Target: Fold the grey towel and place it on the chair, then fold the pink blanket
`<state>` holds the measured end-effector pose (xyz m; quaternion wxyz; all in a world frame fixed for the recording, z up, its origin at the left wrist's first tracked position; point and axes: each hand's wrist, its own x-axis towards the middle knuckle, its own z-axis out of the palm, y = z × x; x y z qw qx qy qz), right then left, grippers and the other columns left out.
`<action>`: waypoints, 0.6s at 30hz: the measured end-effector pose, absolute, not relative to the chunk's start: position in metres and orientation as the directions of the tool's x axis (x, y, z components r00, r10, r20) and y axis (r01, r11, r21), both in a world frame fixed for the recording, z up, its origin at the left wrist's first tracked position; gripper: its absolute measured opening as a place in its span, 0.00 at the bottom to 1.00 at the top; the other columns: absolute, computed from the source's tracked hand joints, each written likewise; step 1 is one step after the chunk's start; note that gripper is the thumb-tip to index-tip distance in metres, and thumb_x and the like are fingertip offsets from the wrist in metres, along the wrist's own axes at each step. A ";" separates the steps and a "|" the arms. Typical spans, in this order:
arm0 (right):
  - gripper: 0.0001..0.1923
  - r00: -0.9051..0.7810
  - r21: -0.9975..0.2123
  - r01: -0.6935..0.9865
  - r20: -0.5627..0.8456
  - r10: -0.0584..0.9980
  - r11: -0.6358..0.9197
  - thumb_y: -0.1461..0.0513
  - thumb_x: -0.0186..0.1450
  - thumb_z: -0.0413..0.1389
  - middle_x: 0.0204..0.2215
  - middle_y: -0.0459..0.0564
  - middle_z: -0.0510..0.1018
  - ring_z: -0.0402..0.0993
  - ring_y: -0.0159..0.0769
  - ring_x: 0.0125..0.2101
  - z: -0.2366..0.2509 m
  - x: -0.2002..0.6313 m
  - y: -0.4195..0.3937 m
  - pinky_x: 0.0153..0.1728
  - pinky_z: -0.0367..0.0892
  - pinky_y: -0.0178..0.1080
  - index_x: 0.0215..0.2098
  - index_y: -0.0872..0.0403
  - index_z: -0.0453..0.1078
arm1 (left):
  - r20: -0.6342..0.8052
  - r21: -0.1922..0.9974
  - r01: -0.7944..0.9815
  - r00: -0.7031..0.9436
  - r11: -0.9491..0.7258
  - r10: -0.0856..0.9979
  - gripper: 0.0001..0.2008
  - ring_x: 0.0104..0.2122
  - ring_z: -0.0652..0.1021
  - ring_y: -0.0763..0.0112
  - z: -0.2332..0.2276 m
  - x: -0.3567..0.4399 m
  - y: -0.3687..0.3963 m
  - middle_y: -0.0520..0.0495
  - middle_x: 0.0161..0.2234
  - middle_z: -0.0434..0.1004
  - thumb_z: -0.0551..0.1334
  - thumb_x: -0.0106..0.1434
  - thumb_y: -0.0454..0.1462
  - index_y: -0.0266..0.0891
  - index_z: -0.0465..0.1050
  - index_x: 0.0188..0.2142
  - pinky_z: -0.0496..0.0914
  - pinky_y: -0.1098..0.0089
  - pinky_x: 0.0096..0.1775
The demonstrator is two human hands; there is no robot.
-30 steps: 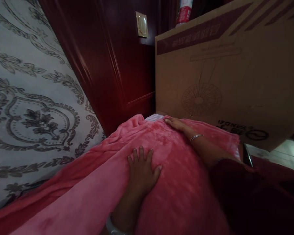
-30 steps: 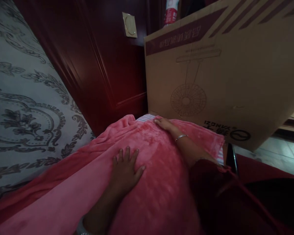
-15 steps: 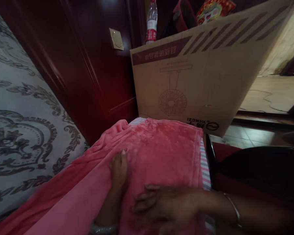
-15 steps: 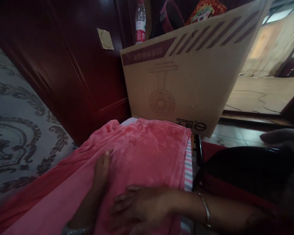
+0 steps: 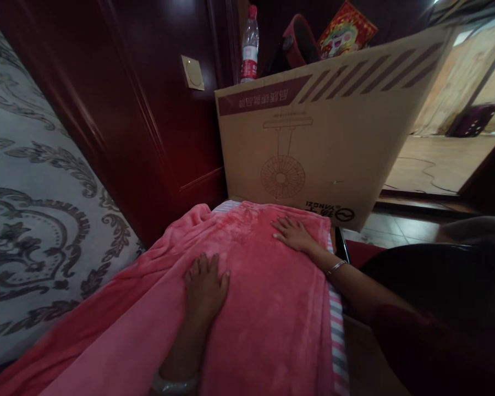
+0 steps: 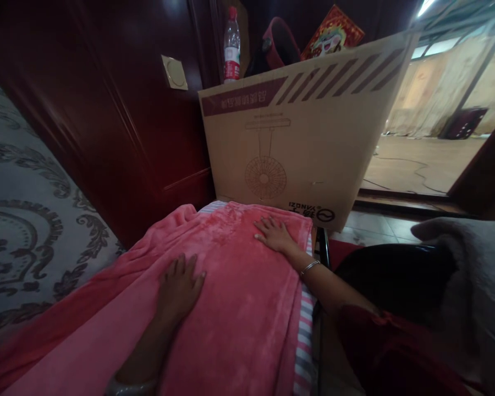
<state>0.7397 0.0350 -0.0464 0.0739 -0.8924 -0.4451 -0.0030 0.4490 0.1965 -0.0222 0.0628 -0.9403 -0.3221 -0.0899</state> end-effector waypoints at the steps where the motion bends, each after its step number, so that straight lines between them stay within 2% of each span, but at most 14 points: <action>1: 0.36 0.600 -0.136 0.798 0.079 0.796 -0.587 0.41 0.72 0.35 0.72 0.52 0.44 0.34 0.52 0.71 -0.047 0.739 0.035 0.64 0.40 0.66 0.73 0.45 0.46 | 0.207 -0.067 0.615 0.779 -0.786 0.592 0.29 0.65 0.62 0.44 -0.023 0.449 0.197 0.31 0.68 0.56 0.48 0.71 0.45 0.37 0.60 0.67 0.58 0.48 0.61; 5: 0.35 0.606 -0.153 0.792 0.082 0.791 -0.591 0.42 0.72 0.36 0.72 0.51 0.45 0.35 0.52 0.71 -0.044 0.739 0.037 0.64 0.41 0.65 0.73 0.44 0.47 | 0.191 -0.052 0.619 0.776 -0.784 0.601 0.30 0.66 0.60 0.45 -0.022 0.451 0.198 0.31 0.69 0.54 0.47 0.71 0.47 0.38 0.58 0.68 0.57 0.47 0.62; 8: 0.34 0.616 -0.142 0.784 0.066 0.785 -0.604 0.43 0.72 0.37 0.72 0.50 0.47 0.36 0.51 0.71 -0.042 0.737 0.036 0.64 0.43 0.65 0.72 0.43 0.47 | 0.122 -0.017 0.619 0.780 -0.785 0.613 0.31 0.68 0.56 0.48 -0.018 0.447 0.196 0.34 0.70 0.50 0.46 0.71 0.49 0.40 0.55 0.69 0.56 0.47 0.63; 11: 0.33 0.610 -0.127 0.790 0.060 0.790 -0.600 0.45 0.72 0.37 0.71 0.52 0.48 0.39 0.51 0.70 -0.042 0.735 0.036 0.63 0.45 0.66 0.72 0.44 0.48 | 0.058 -0.014 0.631 0.775 -0.776 0.629 0.31 0.69 0.55 0.48 -0.014 0.422 0.188 0.38 0.70 0.50 0.45 0.71 0.50 0.42 0.54 0.69 0.54 0.43 0.63; 14: 0.34 0.610 -0.131 0.789 0.055 0.790 -0.600 0.45 0.72 0.35 0.72 0.55 0.47 0.40 0.55 0.70 -0.047 0.735 0.034 0.62 0.44 0.69 0.72 0.46 0.48 | 0.037 -0.035 0.668 0.744 -0.743 0.667 0.31 0.69 0.53 0.47 -0.010 0.367 0.169 0.41 0.71 0.50 0.45 0.71 0.50 0.44 0.54 0.69 0.50 0.39 0.64; 18: 0.34 0.596 -0.148 0.799 0.070 0.800 -0.582 0.45 0.71 0.35 0.71 0.55 0.48 0.42 0.56 0.70 -0.058 0.749 0.032 0.60 0.48 0.70 0.72 0.46 0.50 | 0.029 -0.079 0.773 0.633 -0.630 0.773 0.30 0.69 0.53 0.49 -0.006 0.252 0.131 0.42 0.71 0.50 0.48 0.71 0.48 0.44 0.55 0.69 0.49 0.41 0.64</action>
